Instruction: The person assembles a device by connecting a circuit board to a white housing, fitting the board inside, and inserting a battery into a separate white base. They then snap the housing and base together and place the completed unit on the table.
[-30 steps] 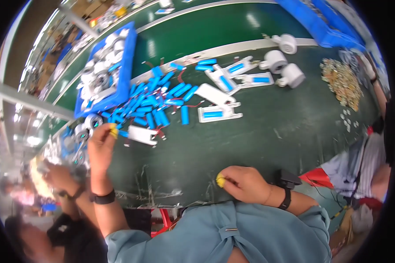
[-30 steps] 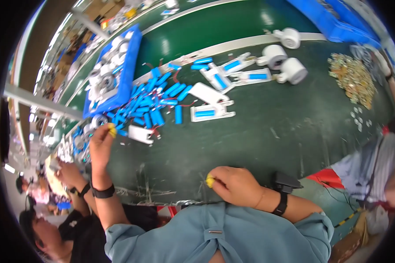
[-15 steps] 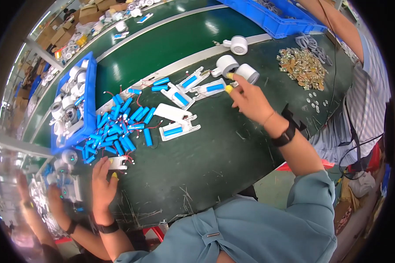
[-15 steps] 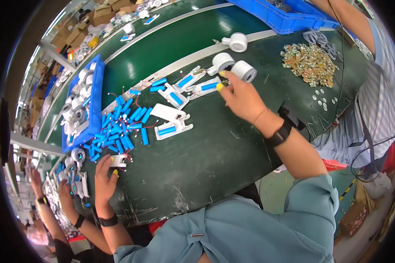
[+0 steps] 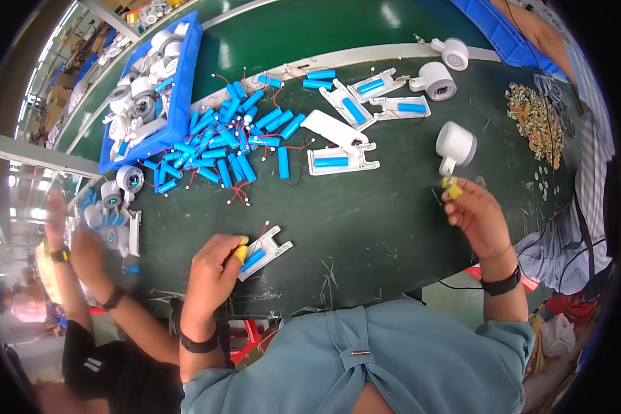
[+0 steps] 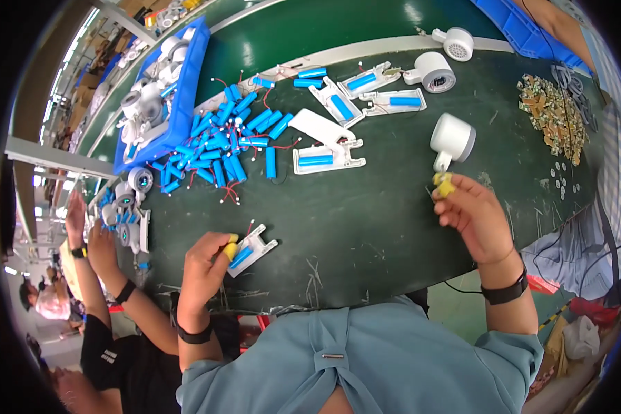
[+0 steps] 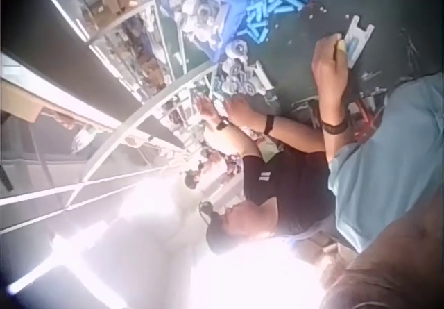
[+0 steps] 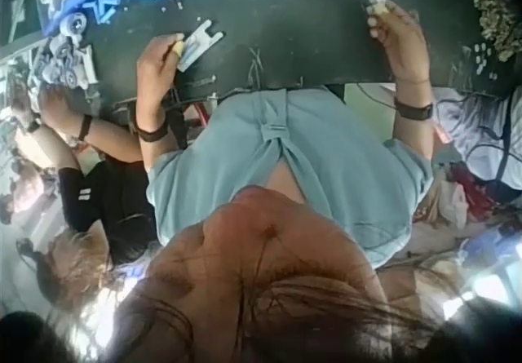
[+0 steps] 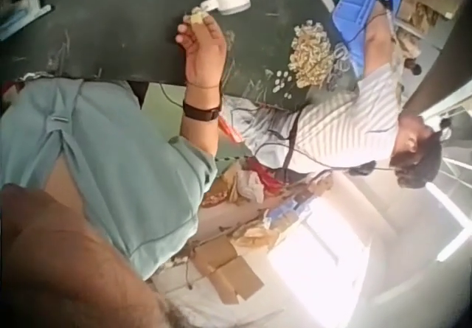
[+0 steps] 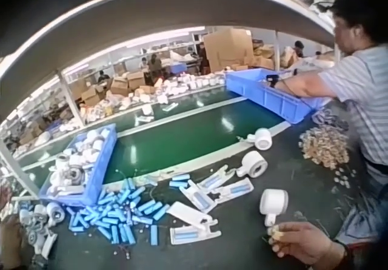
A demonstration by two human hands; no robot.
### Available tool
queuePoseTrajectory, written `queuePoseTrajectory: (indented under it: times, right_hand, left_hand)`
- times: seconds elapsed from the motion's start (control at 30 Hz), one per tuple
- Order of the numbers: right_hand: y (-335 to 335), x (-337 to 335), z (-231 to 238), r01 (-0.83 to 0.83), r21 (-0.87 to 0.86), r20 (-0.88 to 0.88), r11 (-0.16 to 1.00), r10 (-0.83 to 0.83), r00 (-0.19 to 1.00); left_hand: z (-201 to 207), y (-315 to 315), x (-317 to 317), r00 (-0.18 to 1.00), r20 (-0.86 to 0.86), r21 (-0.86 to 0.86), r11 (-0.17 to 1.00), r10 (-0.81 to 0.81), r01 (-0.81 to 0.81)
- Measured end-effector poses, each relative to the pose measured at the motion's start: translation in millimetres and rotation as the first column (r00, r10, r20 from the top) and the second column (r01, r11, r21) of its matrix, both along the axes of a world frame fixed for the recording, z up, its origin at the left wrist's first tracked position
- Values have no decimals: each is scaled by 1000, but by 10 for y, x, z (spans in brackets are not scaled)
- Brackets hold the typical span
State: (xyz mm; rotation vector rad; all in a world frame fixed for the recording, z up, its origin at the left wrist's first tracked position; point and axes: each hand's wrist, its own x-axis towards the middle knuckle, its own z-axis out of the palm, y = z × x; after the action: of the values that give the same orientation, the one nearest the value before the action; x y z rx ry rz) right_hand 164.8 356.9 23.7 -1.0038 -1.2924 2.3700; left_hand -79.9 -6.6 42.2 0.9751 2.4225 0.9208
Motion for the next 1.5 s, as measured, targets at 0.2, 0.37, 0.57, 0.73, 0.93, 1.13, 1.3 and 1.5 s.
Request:
queuePoseTrajectory:
  times: [0.2, 0.37, 0.57, 0.73, 0.93, 1.13, 1.3, 1.5]
  right_hand:
    - [-628, -206, 56, -318, -75, 118, 945, 325, 938]
    - [-957, -387, -80, -488, -63, -9, 870, 489, 872]
    - [-1199, -470, -167, -548, -27, -62, 836, 545, 836]
    - [-1218, -531, -293, -604, -71, -109, 794, 595, 796]
    - [-1259, -527, -293, -567, -76, -103, 820, 559, 823]
    - [-1261, -495, -264, -553, -62, -126, 831, 543, 830]
    - [-1295, -503, -309, -532, -22, -155, 847, 522, 839]
    - [-1272, -442, -349, -558, -5, -149, 830, 551, 821]
  left_hand:
    - [-98, 197, 81, 993, -117, 180, 983, -19, 40]
    - [-204, 386, 63, 998, -70, 109, 994, 3, 5]
    - [-192, 445, 25, 994, 57, 103, 990, -97, 91]
    - [-191, 377, 194, 812, 576, 270, 960, -98, -75]
    - [-277, 500, 254, 533, 819, 289, 955, -214, -62]
    - [-199, 597, 222, 591, 771, 347, 935, -237, -78]
    - [-82, 736, 264, 774, 617, 198, 980, -142, 22]
    - [-173, 880, 337, 896, 318, 243, 940, -310, 239]
